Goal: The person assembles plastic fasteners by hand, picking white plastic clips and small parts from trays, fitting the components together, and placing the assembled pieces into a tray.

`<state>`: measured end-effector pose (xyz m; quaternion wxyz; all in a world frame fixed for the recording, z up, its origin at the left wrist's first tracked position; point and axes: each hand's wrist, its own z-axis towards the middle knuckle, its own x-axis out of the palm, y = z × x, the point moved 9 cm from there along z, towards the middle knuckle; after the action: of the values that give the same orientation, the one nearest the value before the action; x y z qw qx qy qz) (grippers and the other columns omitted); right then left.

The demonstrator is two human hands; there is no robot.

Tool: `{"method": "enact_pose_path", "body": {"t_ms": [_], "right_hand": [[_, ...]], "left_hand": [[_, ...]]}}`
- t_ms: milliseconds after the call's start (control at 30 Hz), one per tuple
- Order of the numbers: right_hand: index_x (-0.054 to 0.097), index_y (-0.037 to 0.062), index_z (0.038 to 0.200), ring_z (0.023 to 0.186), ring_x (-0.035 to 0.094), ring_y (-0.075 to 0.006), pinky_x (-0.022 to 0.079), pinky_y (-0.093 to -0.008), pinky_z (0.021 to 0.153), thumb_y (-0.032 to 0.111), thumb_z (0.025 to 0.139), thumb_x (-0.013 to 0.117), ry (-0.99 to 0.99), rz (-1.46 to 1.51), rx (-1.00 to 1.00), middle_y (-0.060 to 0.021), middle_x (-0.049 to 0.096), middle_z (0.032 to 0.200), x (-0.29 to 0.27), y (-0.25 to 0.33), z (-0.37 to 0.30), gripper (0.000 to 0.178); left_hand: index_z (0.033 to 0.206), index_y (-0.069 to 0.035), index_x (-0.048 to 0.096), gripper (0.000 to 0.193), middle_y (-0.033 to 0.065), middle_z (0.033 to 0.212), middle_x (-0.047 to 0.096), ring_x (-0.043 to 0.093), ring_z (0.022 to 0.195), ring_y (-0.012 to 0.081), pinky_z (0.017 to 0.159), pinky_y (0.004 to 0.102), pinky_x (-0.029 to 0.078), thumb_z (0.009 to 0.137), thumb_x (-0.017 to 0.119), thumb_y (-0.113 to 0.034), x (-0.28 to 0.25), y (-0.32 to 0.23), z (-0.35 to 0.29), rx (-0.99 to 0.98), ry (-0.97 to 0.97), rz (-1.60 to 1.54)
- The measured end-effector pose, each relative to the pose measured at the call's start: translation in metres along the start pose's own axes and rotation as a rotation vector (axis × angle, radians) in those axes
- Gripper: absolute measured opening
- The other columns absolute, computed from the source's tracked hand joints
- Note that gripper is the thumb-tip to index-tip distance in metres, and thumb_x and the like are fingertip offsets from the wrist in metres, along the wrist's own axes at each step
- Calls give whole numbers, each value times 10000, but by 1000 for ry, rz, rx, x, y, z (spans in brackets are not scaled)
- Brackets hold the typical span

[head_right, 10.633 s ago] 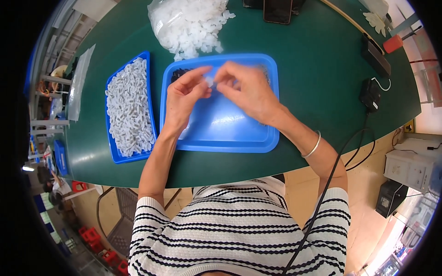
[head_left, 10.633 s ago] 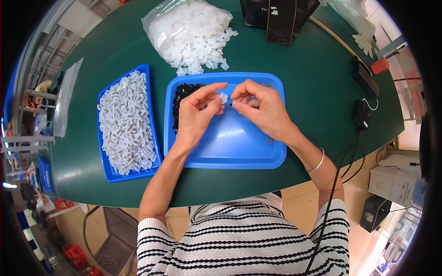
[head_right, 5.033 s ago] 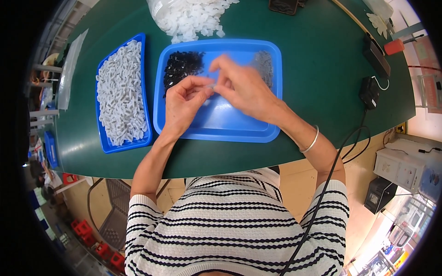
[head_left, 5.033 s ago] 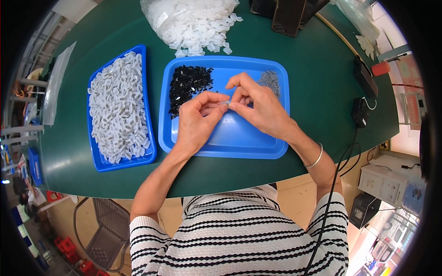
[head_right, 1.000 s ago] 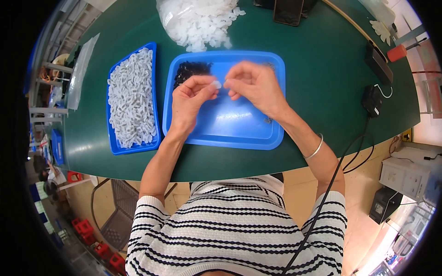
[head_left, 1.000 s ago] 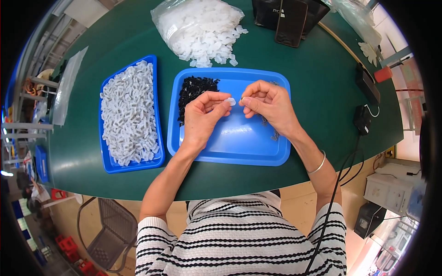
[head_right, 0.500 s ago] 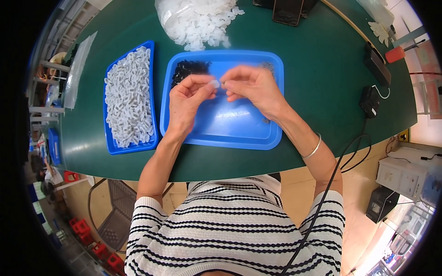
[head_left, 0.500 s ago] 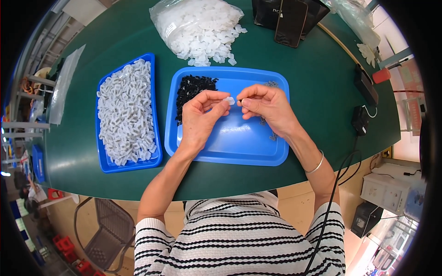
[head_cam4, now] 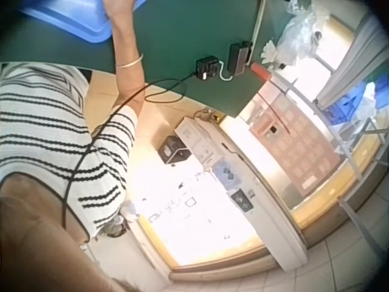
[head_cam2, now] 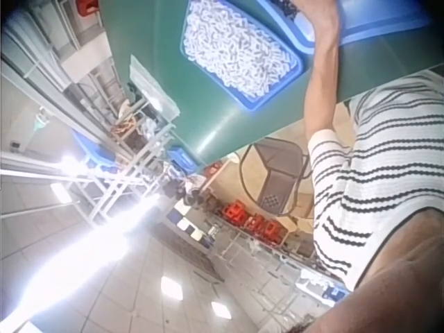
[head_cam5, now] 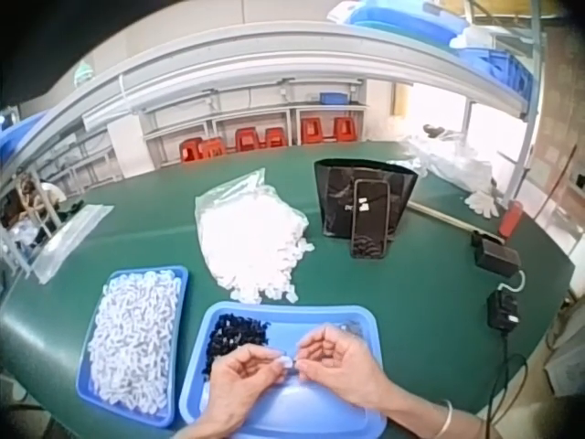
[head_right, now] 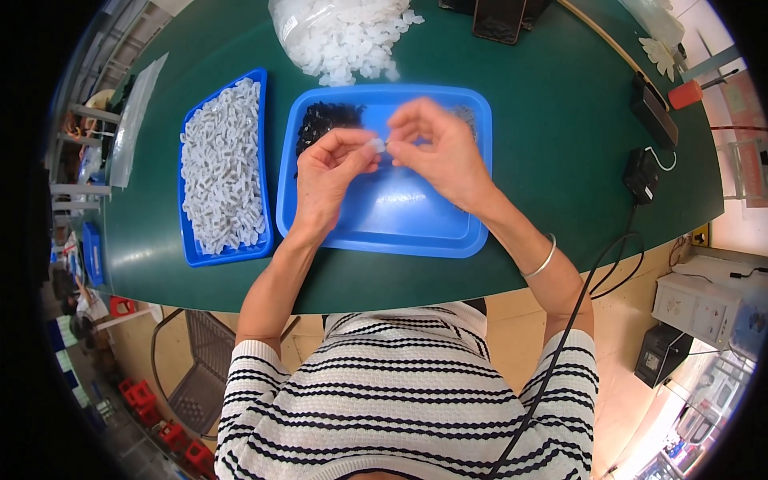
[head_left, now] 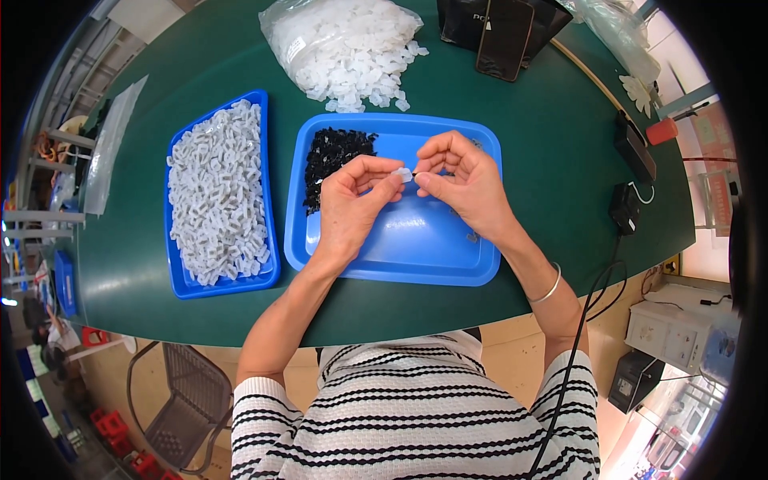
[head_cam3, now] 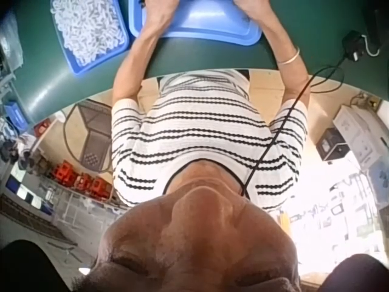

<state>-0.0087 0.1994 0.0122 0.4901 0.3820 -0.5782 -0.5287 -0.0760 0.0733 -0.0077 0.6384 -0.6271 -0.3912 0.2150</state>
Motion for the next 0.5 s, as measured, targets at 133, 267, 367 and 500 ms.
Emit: {"method": "enact_pose_path", "body": {"t_ms": [133,267,367,500], "right_hand": [[568,1,1022,860,601,-123,553,-265,729,-32,843,665,-63,-227,-116,-48,599,948,1,13,-5,207],[561,16,984,792,631,-195,535,-307,675,-25,826,658,-127,-596,-327,-102,598,846,11,36,-13,190],[554,28,969,784,630,-280,517,-353,642,-16,820,650,-131,-755,-438,-139,593,824,21,46,-18,182],[540,30,989,783,614,-324,500,-396,621,-12,828,630,-129,-845,-509,-149,596,836,26,46,-21,190]], "left_hand": [[1010,24,663,143,65,902,686,647,785,90,727,223,549,880,672,-35,0,1,-1,11,-12,-1],[1008,29,661,148,71,907,687,648,806,98,733,227,541,870,678,-23,-2,-4,-2,84,-54,75],[1010,35,659,157,74,912,688,646,820,101,741,232,536,865,681,-18,-5,-6,-2,126,-76,148],[1019,31,663,164,74,923,691,647,827,104,748,236,536,862,675,-14,0,-5,-5,104,-66,176]]}}
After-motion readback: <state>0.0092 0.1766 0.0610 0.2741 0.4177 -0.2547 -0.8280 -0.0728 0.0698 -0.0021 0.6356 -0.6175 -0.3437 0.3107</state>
